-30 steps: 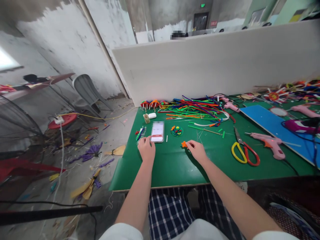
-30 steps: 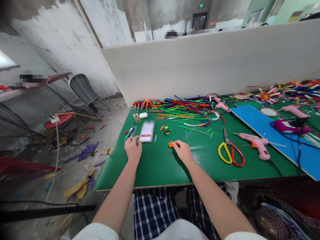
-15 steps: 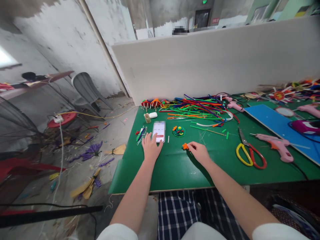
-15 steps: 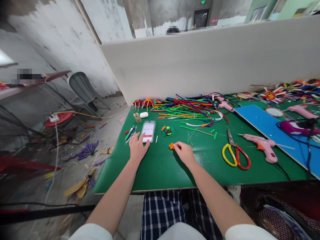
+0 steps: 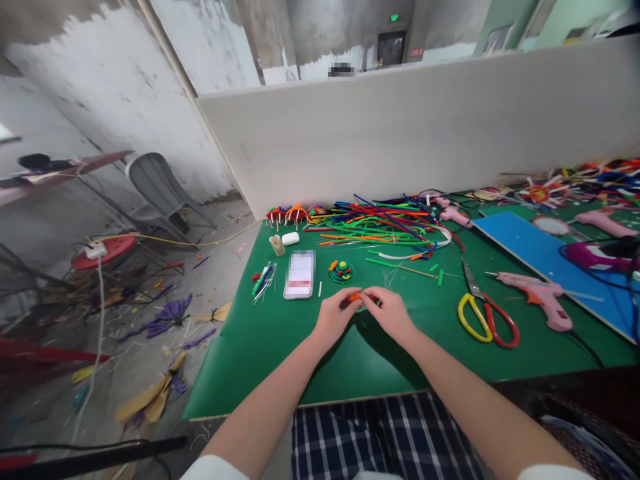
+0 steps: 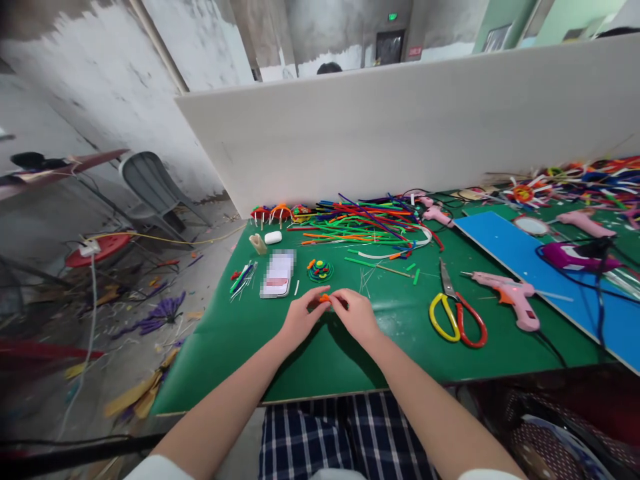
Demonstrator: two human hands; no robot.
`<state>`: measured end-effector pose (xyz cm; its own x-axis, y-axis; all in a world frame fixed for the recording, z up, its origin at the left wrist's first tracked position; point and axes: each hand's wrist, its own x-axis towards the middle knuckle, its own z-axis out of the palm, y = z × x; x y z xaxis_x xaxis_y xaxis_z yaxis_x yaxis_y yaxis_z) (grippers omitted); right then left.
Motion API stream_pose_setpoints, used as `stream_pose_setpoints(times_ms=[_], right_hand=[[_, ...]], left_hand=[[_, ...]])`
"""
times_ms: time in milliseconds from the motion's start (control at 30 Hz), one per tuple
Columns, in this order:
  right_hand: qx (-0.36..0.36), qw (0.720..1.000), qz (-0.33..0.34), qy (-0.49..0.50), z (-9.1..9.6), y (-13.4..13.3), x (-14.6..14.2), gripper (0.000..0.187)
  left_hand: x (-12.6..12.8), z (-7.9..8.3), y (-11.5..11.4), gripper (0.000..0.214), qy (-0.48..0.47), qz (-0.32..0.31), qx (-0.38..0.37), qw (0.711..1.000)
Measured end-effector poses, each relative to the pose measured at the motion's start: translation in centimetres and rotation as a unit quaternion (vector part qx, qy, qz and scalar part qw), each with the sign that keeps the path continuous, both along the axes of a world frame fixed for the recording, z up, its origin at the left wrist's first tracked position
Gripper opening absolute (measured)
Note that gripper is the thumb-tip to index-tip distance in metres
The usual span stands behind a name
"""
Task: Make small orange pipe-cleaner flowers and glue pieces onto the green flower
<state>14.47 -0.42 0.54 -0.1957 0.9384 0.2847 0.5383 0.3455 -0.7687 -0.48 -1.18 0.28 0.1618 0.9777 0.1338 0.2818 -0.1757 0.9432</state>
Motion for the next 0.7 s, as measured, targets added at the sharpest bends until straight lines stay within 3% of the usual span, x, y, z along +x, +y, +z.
stream_pose_setpoints(times_ms=[100, 267, 500, 700], right_hand=[[0.018, 1.0, 0.023, -0.002, 1.3, 1.9, 0.5, 0.02], [0.031, 0.999, 0.043, -0.005, 1.4, 4.8, 0.2, 0.018], [0.009, 0.999, 0.048, -0.005, 0.0, 4.4, 0.0, 0.015], [-0.01, 0.999, 0.049, -0.002, -0.2, 4.3, 0.3, 0.018]], left_hand=[[0.9, 0.5, 1.8, 0.026, -0.1, 0.017, -0.047, 0.994], [0.5, 0.1, 4.1, 0.026, -0.137, 0.058, -0.057, 0.987], [0.2, -0.3, 3.9, 0.026, -0.163, 0.108, -0.096, 0.976], [0.2, -0.4, 3.9, 0.024, -0.123, 0.092, -0.072, 0.985]])
